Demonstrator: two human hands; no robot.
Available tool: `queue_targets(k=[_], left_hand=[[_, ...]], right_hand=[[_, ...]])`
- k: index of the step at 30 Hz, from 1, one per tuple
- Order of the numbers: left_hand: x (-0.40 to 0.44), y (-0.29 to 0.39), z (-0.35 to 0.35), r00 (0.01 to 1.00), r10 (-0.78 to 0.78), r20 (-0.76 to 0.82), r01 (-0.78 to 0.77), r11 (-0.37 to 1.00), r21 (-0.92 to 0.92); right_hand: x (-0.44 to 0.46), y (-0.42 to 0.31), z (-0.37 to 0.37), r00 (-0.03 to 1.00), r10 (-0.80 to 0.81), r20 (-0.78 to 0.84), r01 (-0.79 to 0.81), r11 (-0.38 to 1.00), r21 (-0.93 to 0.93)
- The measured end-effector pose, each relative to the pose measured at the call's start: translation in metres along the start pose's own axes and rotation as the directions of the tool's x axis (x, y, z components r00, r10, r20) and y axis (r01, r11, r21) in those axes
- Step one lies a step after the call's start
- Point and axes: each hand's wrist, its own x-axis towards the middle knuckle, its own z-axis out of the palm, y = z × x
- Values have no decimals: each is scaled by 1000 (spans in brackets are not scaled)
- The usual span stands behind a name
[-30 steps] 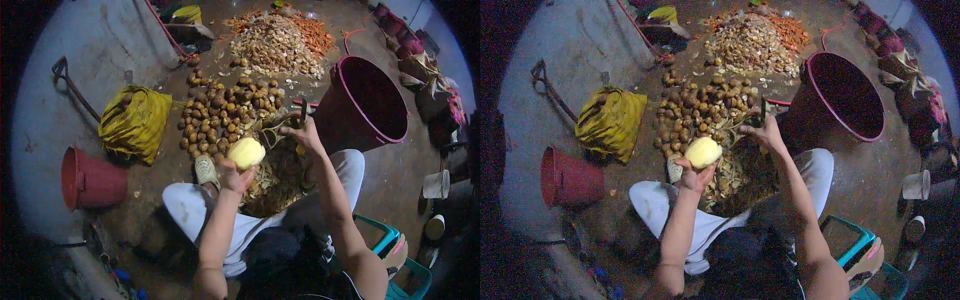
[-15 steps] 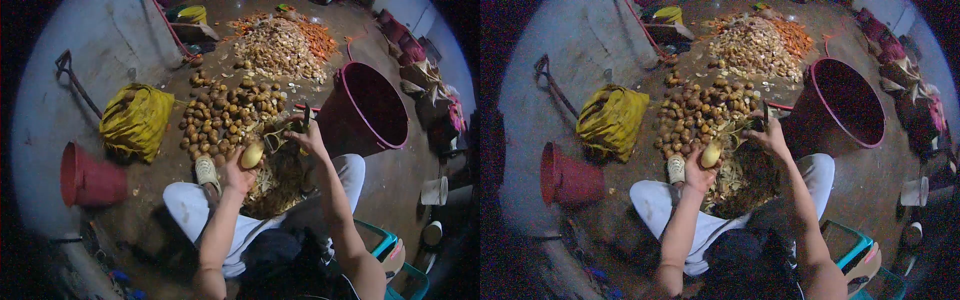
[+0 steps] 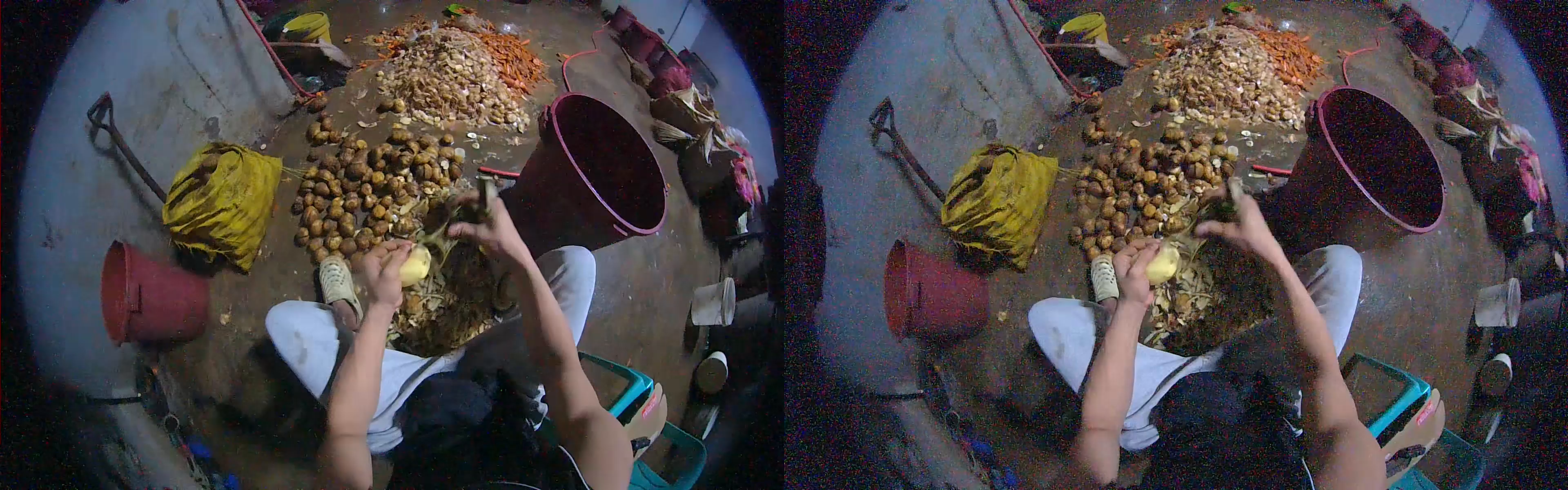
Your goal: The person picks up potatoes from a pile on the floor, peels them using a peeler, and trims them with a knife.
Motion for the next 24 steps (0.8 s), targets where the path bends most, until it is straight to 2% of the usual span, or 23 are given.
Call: queue_targets(k=[1,2,3,5,6,7,9,10,11,13,14,15,17,19,21,22,23,24], left_hand=[[0,-4,-1,997,71,17,-72,997,41],[0,-4,-1,997,67,26,-69,995,69],[-2,2,1,998,60,22,-61,996,71],[-5,16,8,997,-51,61,54,997,-61],[-8,20,11,998,-63,17,64,992,-105],[-8,23,13,998,-57,20,59,993,-103],[-9,23,16,961,-245,-128,221,959,-180],[-5,12,15,969,-188,-158,155,967,-201],[-4,12,15,968,-190,-161,156,967,-203],[-6,14,13,935,-336,-113,311,931,-194],[-2,6,7,921,-384,-57,358,897,-257],[-1,4,4,924,-379,-52,354,899,-257],[1,4,-3,861,-501,87,484,756,-442],[-1,4,6,856,-511,77,481,732,-482],[-2,1,10,874,-483,-59,402,785,-472],[-1,1,5,868,-496,29,439,740,-509],[-3,-3,2,867,-497,28,441,739,-509],[-2,-4,1,861,-505,50,452,718,-530]], right_hand=[[-2,-29,1,994,-97,53,97,995,-1],[-4,-44,-1,986,58,159,-61,998,15],[-3,-30,0,985,65,163,-68,997,18],[6,-2,-4,986,164,-8,-164,984,-73],[5,-1,-7,950,311,19,-310,939,146],[3,0,-5,952,306,15,-305,941,147],[0,-28,1,998,-40,49,34,993,115],[-3,-41,4,985,-167,54,167,986,-7],[-8,-31,10,993,-52,104,43,995,86],[-2,-3,11,994,109,-19,-106,988,114],[3,-4,5,964,258,-66,-250,963,104],[10,10,0,967,253,-22,-252,967,28],[3,9,8,996,77,-44,-73,994,76],[-5,-27,13,988,-154,24,154,988,6],[-10,-16,16,993,-97,73,92,993,67],[-5,-9,14,997,80,-5,-78,985,152],[-2,1,12,965,252,-70,-228,943,244],[-2,12,12,966,226,-125,-193,953,233]])
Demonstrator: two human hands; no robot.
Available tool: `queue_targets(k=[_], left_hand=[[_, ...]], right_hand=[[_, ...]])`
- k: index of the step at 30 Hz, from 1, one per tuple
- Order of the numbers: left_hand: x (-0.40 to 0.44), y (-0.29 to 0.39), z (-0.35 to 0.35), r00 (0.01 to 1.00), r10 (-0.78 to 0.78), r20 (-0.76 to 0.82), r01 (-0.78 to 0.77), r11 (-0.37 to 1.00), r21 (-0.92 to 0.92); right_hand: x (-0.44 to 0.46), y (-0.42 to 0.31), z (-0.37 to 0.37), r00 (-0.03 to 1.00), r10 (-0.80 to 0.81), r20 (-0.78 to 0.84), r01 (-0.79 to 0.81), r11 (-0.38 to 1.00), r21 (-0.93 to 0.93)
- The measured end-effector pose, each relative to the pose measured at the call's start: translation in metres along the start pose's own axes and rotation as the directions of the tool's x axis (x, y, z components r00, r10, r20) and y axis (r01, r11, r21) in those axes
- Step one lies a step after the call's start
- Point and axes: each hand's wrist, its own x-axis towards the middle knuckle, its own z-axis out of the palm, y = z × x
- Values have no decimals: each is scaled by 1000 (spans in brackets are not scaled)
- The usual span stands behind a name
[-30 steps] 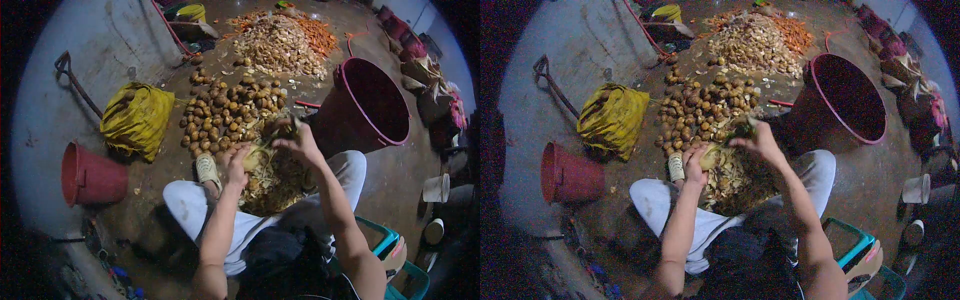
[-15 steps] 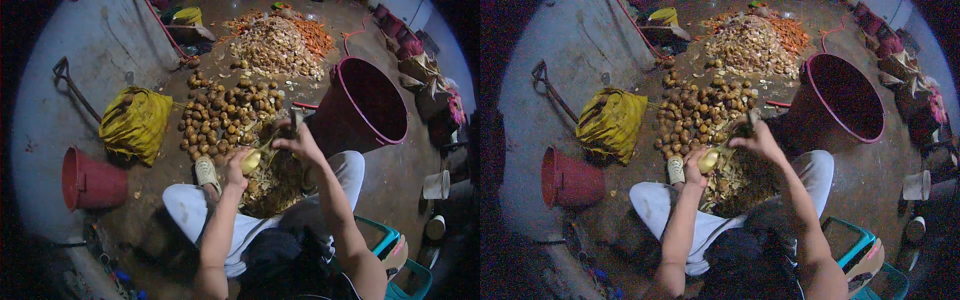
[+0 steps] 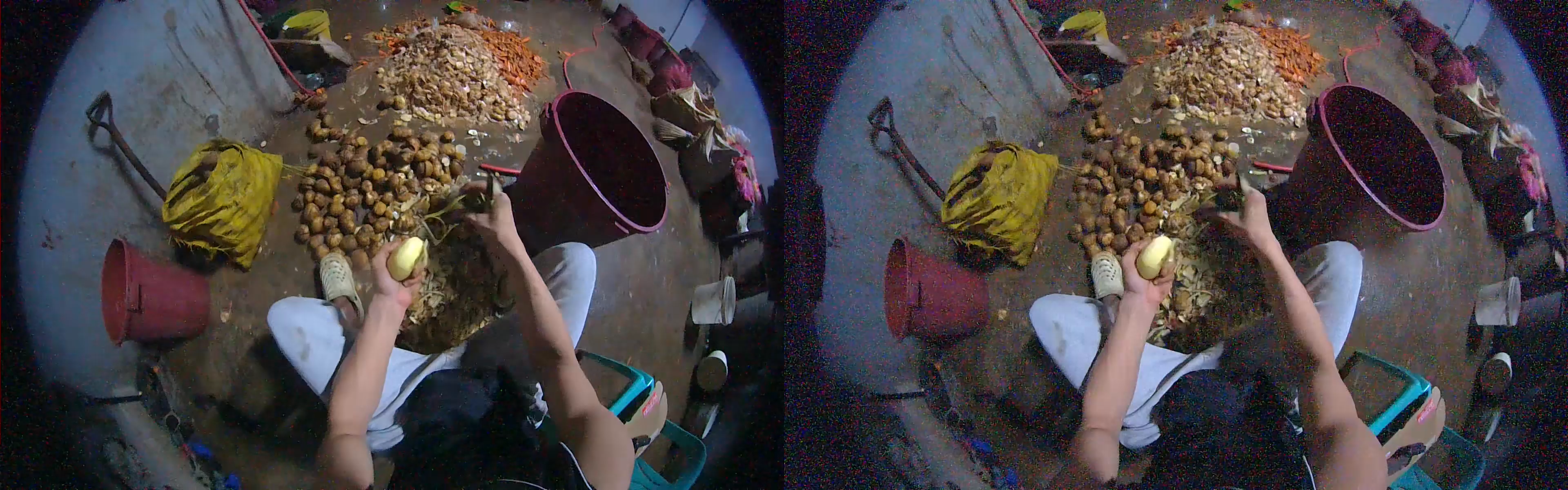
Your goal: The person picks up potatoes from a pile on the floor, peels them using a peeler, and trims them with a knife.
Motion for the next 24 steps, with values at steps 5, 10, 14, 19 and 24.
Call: queue_targets(k=[5,10,14,19,24], left_hand=[[-6,1,12,999,11,-34,-13,998,-54],[-10,10,8,985,61,160,-63,998,8],[1,21,8,961,130,243,-104,988,-118],[7,18,0,995,65,-69,-78,976,-202],[21,20,-12,994,64,91,-63,998,-9]], right_hand=[[-18,-19,6,878,-425,218,453,886,-99],[0,-6,0,994,-26,-104,53,964,262],[-1,19,2,977,-203,-56,197,975,-105],[0,27,-4,996,-85,-28,85,996,-23],[1,26,-7,991,-125,43,125,992,10]])
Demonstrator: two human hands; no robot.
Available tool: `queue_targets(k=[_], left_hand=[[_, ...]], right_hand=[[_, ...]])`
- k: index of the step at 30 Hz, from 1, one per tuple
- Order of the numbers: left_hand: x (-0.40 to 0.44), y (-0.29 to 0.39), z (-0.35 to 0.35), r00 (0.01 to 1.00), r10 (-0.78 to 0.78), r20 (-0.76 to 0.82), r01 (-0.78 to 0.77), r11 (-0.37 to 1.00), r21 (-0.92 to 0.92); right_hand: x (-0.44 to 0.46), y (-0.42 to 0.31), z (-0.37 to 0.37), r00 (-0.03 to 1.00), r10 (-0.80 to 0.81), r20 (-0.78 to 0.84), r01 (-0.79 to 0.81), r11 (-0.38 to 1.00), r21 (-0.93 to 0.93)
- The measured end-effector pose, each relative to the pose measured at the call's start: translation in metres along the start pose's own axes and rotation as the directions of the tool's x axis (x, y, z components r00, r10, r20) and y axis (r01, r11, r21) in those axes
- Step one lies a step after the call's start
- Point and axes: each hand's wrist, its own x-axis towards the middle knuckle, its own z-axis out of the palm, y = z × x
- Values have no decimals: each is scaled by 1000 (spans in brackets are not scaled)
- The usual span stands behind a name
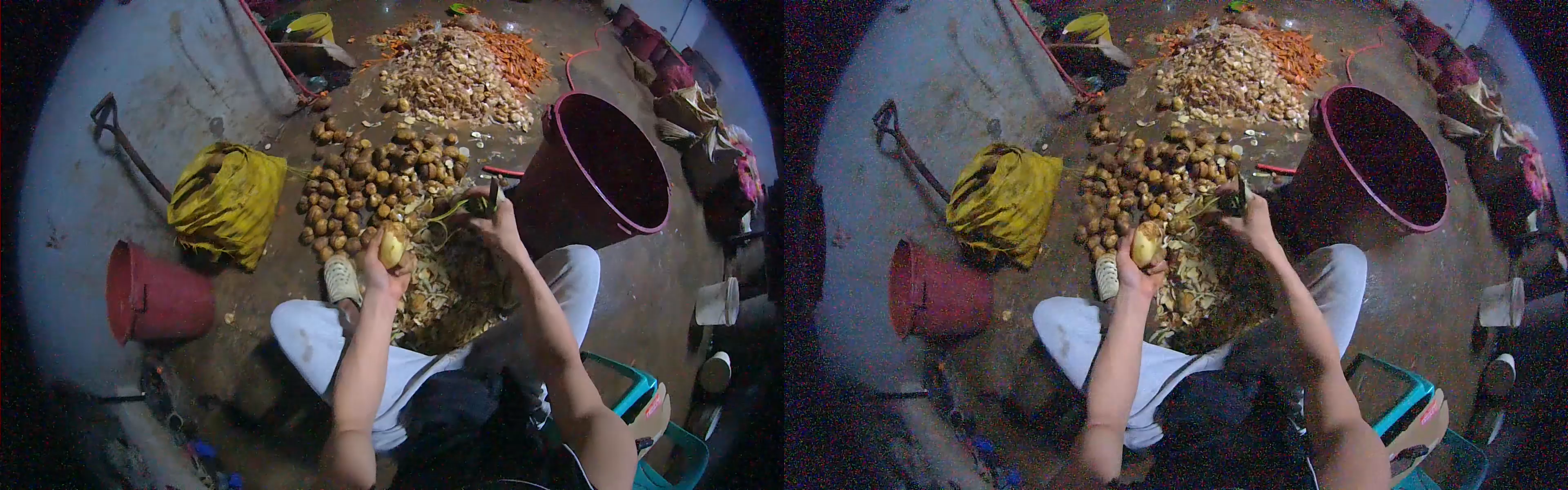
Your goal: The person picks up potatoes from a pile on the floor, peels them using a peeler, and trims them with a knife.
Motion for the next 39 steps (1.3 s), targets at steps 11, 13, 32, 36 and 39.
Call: queue_targets(k=[11,13,32,36,39], left_hand=[[-24,-12,22,977,157,147,-196,930,311],[-20,-11,21,952,272,139,-305,832,463],[-23,-12,27,918,368,150,-393,780,487],[-22,-12,23,958,254,134,-283,913,292],[-15,-17,15,983,181,-17,-175,968,181]], right_hand=[[17,-19,-19,998,32,59,-17,971,-239],[14,-21,-16,992,-23,128,43,987,-152],[3,-74,4,955,-136,262,176,975,-136],[11,-17,-4,992,110,66,-104,991,-89],[3,-54,4,989,-71,132,86,990,-115]])
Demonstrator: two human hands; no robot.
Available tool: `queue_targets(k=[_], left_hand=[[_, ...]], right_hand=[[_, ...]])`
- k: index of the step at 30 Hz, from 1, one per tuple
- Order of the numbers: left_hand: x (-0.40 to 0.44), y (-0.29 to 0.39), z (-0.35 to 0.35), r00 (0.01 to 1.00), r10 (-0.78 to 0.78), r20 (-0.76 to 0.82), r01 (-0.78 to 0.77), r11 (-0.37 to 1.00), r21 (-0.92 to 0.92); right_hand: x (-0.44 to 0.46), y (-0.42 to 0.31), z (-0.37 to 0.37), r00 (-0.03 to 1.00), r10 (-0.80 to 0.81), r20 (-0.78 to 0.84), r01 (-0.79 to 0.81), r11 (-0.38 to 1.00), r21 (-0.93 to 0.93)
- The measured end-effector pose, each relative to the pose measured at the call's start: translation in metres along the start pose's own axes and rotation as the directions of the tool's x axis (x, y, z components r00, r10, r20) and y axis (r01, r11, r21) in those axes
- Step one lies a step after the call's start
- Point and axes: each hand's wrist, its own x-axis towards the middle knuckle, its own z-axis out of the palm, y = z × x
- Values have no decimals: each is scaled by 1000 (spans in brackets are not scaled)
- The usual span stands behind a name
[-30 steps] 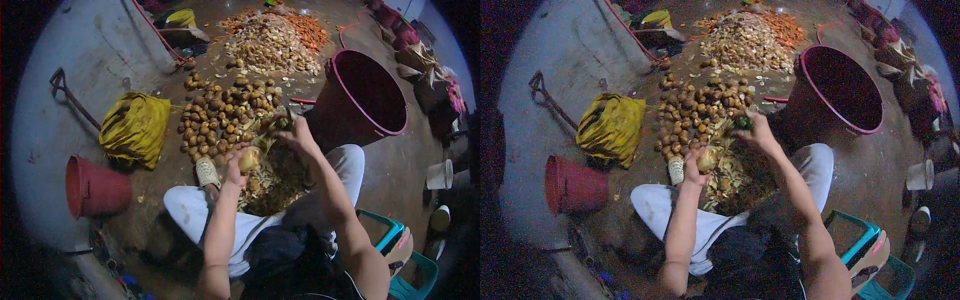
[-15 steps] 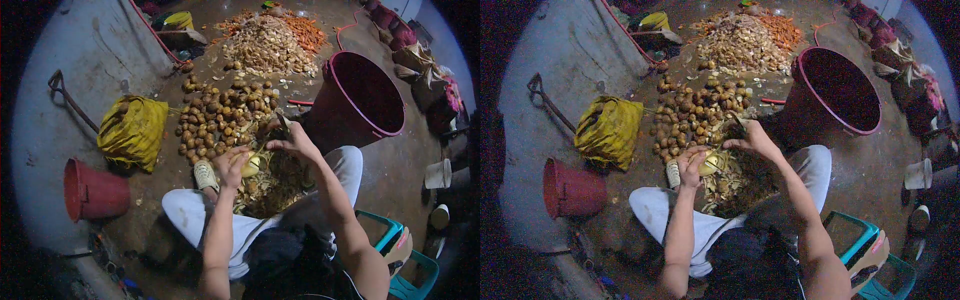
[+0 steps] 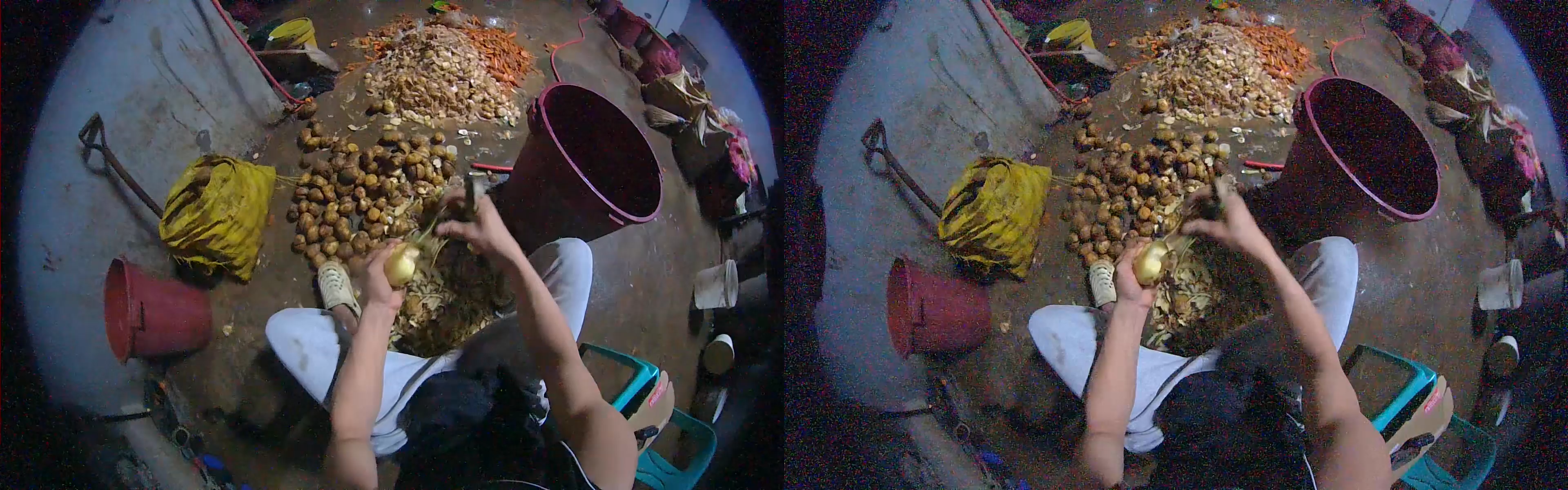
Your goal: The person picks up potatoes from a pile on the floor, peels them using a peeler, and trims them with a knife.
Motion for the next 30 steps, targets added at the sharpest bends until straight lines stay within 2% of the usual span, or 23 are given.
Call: queue_targets(k=[1,3,4,5,6,8,9,10,12,13,15,16,18,19,20,21,22,23,25,26,27,28,30], left_hand=[[-5,1,6,999,14,-36,-12,999,52],[-3,1,9,998,15,-55,-12,999,50],[-4,1,10,998,19,-68,-16,999,47],[-3,2,6,996,-66,-67,66,998,0],[-4,3,2,996,-64,-63,64,998,0],[-2,5,-2,982,-187,35,189,974,-122],[-1,0,4,991,-134,30,137,985,-109],[-1,-2,8,991,-134,29,136,985,-110],[-9,2,21,977,-151,-150,129,981,-146],[-5,4,10,972,-228,-60,214,960,-178],[-3,2,2,972,-234,-32,225,958,-178],[-2,2,-4,971,-240,-8,234,956,-176],[-3,6,2,951,-302,67,309,925,-220],[-6,3,14,960,-266,-85,238,940,-245],[-11,5,29,944,-228,-238,165,952,-258],[-14,8,29,924,-251,-288,182,953,-244],[2,-3,-18,961,-266,71,275,918,-285],[-1,-1,-16,969,-239,64,248,928,-277],[-3,10,-8,977,-201,65,211,940,-269],[-3,16,-8,963,-232,141,266,911,-316],[-6,21,-4,941,-260,215,324,876,-357],[-10,25,2,942,-259,215,323,876,-359],[-26,38,23,898,-282,337,370,899,-234]], right_hand=[[-1,-11,5,988,-148,51,152,984,-93],[-3,8,8,999,43,17,-45,996,80],[1,25,2,997,58,-56,-61,997,-47],[3,21,-6,978,196,-67,-197,980,-8],[4,30,-6,982,165,-92,-168,985,-36],[2,19,-3,994,37,-105,-51,990,-134],[0,8,5,999,-42,-29,42,999,2],[-5,-4,6,983,-178,38,181,981,-76],[-7,7,8,992,-121,42,124,989,-77],[-8,21,9,998,49,-47,-48,999,15],[-1,25,4,951,279,-131,-268,958,101],[-1,26,5,953,273,-130,-261,960,100],[-9,20,10,993,-113,-45,113,994,9],[-18,17,17,998,-58,35,54,993,108],[-17,15,16,998,-55,36,51,993,109],[-15,13,15,998,52,-30,-47,986,157],[-12,12,14,983,162,-90,-140,967,211],[-7,36,15,966,80,-245,-72,997,42],[-2,35,8,936,200,-288,-101,941,324],[-2,36,7,947,103,-303,-99,995,29],[-3,45,7,948,103,-301,-99,995,29],[-4,58,9,959,43,-281,-35,999,33],[-5,59,12,965,-16,-262,27,999,42]])
